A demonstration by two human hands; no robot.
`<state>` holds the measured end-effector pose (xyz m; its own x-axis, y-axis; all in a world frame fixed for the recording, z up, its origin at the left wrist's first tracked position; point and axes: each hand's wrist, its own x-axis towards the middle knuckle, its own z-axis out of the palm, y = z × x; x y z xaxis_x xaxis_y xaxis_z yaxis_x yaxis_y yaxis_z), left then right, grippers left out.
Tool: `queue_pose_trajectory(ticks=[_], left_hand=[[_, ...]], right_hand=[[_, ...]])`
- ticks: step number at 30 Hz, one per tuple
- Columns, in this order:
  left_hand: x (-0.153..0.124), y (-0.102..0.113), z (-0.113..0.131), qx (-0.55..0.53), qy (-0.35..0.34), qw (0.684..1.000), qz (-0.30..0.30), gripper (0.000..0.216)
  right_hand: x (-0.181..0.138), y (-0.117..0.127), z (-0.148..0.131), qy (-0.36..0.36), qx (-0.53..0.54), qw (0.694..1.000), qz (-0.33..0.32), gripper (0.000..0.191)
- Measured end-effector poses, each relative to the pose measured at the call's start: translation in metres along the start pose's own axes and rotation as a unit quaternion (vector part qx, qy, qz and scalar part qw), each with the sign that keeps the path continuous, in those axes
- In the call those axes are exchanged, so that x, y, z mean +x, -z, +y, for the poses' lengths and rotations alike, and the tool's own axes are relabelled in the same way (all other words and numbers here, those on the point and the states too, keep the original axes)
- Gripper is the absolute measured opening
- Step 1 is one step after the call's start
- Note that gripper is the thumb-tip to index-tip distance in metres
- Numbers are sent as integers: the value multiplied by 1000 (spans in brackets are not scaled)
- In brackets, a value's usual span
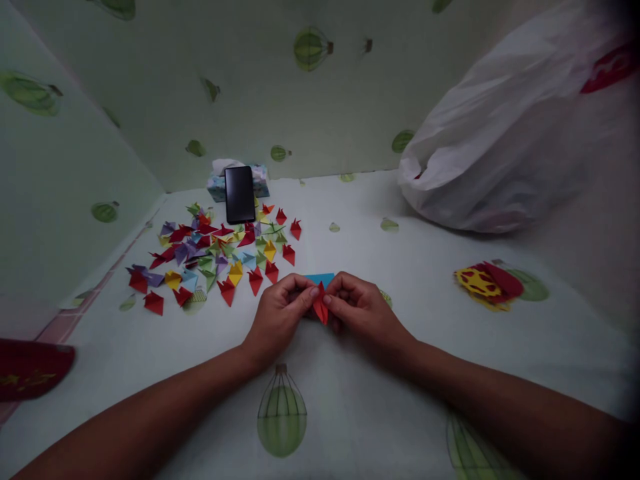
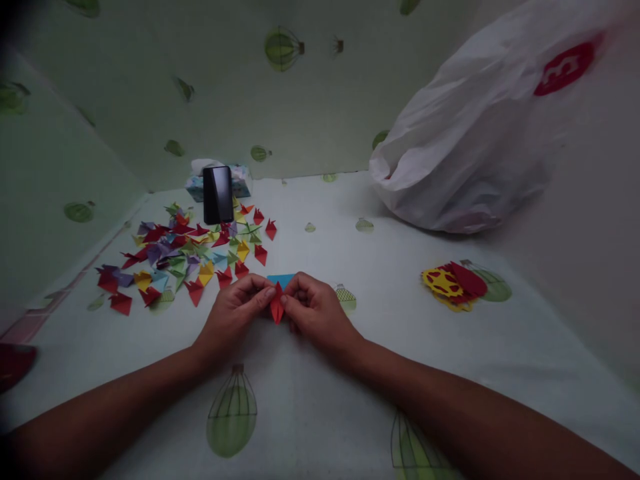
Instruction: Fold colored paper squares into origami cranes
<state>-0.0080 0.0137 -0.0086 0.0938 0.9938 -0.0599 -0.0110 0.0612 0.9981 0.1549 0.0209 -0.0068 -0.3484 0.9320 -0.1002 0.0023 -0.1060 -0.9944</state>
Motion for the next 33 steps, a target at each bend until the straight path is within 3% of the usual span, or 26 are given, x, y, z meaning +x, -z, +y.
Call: queue_pose_trajectory(ticks=[13, 33], left_hand=[[1, 0, 0, -45, 33, 998, -6, 23], [-2, -1, 0, -21, 7, 1000, -15, 26]], right_hand=[[0, 1, 2, 11, -4, 1000, 9, 20], [1, -1, 3, 2, 10, 1000, -8, 25]])
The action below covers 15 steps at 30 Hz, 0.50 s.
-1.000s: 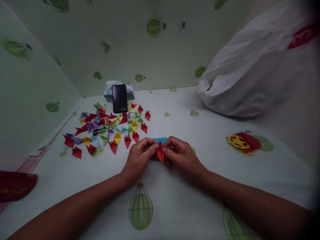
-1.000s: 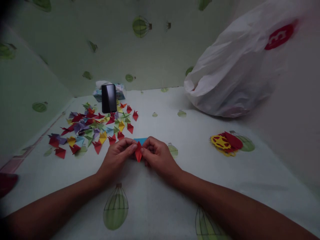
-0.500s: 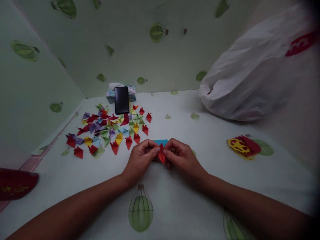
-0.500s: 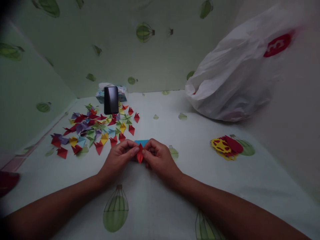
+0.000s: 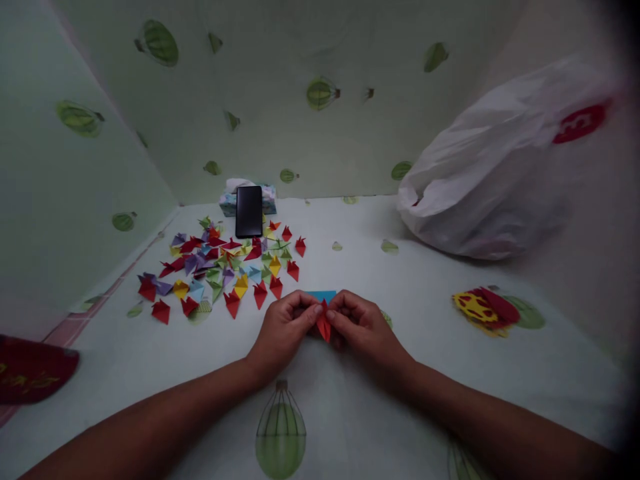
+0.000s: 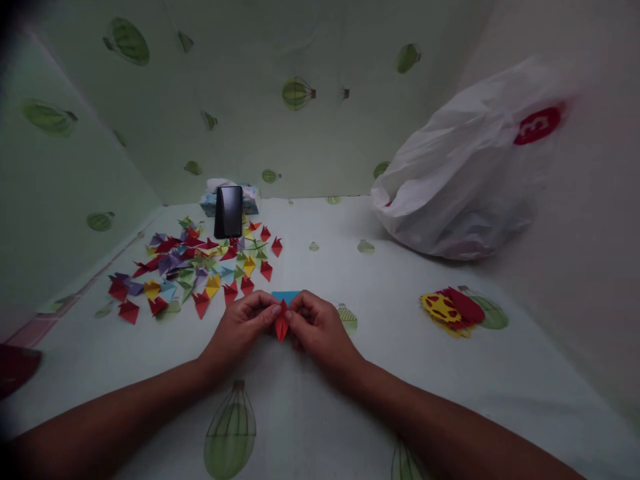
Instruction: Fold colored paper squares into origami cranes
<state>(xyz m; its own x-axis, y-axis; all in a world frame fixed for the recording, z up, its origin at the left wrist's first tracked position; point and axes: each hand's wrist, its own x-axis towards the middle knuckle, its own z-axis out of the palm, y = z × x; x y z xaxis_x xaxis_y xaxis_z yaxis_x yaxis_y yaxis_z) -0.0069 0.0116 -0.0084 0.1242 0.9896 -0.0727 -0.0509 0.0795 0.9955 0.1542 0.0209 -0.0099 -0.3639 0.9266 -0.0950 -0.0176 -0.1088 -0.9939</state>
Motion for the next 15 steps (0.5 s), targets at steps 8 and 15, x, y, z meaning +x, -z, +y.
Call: queue_pose_trajectory(ticks=[8, 15], left_hand=[[-2, 1, 3, 12, 2, 1000, -23, 27], [-1, -1, 3, 40, -28, 999, -3, 21]], right_hand=[[0, 2, -2, 13, -39, 999, 9, 24], [-1, 2, 0, 26, -54, 998, 8, 21]])
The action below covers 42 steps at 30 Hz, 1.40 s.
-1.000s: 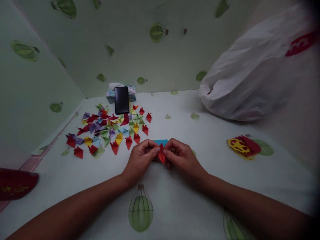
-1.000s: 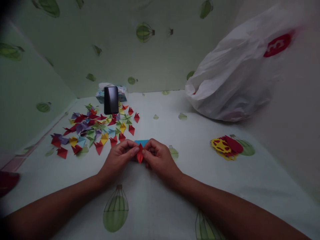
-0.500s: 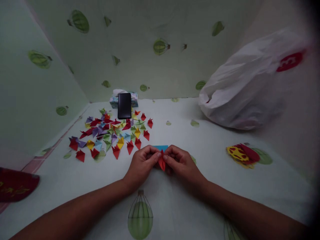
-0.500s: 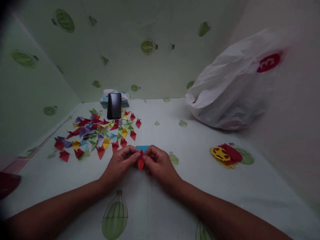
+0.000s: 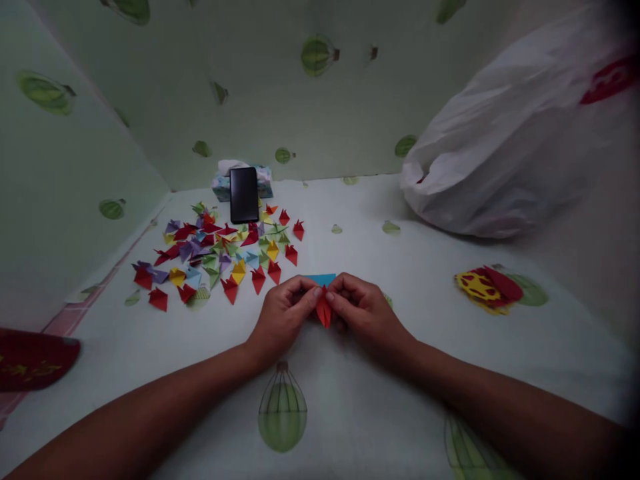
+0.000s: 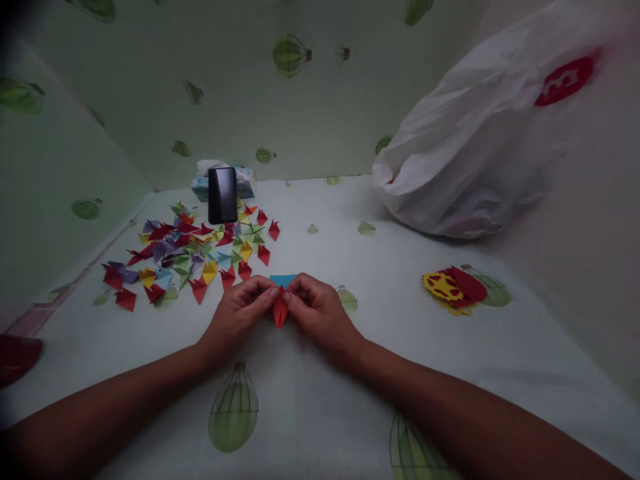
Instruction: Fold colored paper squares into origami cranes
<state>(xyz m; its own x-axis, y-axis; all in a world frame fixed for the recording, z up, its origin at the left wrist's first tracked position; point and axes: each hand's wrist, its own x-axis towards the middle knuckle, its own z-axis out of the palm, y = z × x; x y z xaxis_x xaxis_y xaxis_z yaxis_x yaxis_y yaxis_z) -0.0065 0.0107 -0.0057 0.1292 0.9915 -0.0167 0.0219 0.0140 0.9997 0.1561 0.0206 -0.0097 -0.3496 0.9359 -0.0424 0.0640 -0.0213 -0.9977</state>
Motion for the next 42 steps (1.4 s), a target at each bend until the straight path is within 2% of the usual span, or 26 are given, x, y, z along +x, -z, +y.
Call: queue_pose_trajectory(ticks=[4, 10, 17, 22, 27, 36, 42], left_hand=[[0, -1, 0, 33, -7, 999, 23, 18], [-1, 0, 2, 9, -7, 1000, -4, 18], [1, 0, -2, 28, -21, 999, 24, 14], [0, 0, -3, -3, -7, 1000, 15, 15], [0, -1, -3, -9, -24, 1000, 9, 14], [2, -2, -5, -42, -17, 999, -7, 16], [2, -1, -5, -37, -41, 998, 1, 21]], right_hand=[[-1, -1, 0, -2, 3, 1000, -1, 20], [-1, 1, -1, 11, -11, 1000, 4, 18], [1, 1, 0, -2, 56, 998, -32, 14], [2, 1, 0, -6, 65, 998, -17, 11], [3, 2, 1, -4, 59, 998, -13, 8], [4, 2, 4, 28, 41, 999, -4, 6], [5, 2, 5, 61, 91, 994, -21, 7]])
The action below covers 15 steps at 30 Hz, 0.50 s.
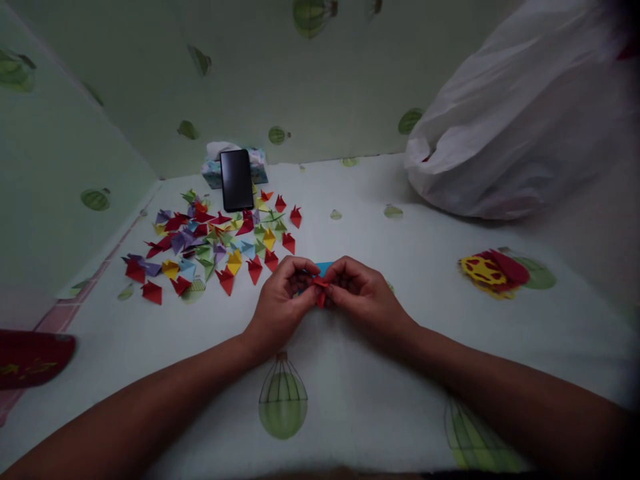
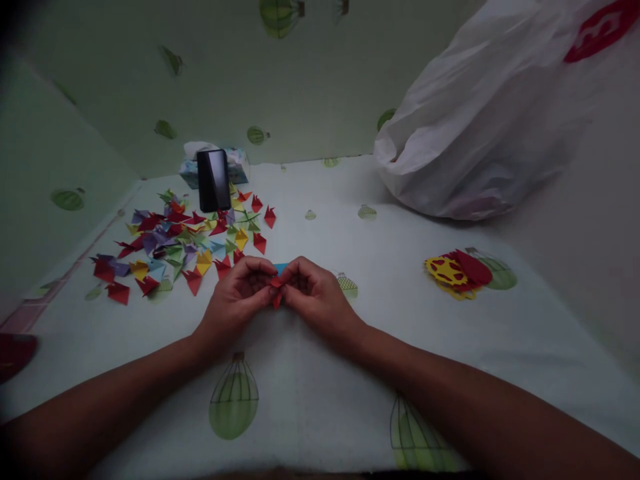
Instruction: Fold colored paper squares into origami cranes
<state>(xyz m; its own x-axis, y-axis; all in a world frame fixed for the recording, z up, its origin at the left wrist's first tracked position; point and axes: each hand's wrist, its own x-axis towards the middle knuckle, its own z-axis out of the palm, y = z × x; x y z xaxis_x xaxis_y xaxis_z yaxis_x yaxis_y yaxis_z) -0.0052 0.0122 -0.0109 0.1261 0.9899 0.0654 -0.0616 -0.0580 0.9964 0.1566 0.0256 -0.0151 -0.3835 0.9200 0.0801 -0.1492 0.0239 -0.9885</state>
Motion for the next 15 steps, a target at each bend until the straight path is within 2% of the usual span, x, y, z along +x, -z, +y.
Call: queue_pose_trajectory(ticks=[6, 10, 15], left_hand=[[-1, 0, -1, 54, -50, 997, 21, 23], [-1, 0, -1, 46, -24, 998, 24, 26], [1, 1, 1, 31, -9, 999, 17, 26]], right_hand=[[0, -2, 0, 7, 7, 1000, 26, 10], [0, -1, 0, 2, -6, 999, 40, 10], [0, 1, -1, -5, -2, 1000, 10, 6]])
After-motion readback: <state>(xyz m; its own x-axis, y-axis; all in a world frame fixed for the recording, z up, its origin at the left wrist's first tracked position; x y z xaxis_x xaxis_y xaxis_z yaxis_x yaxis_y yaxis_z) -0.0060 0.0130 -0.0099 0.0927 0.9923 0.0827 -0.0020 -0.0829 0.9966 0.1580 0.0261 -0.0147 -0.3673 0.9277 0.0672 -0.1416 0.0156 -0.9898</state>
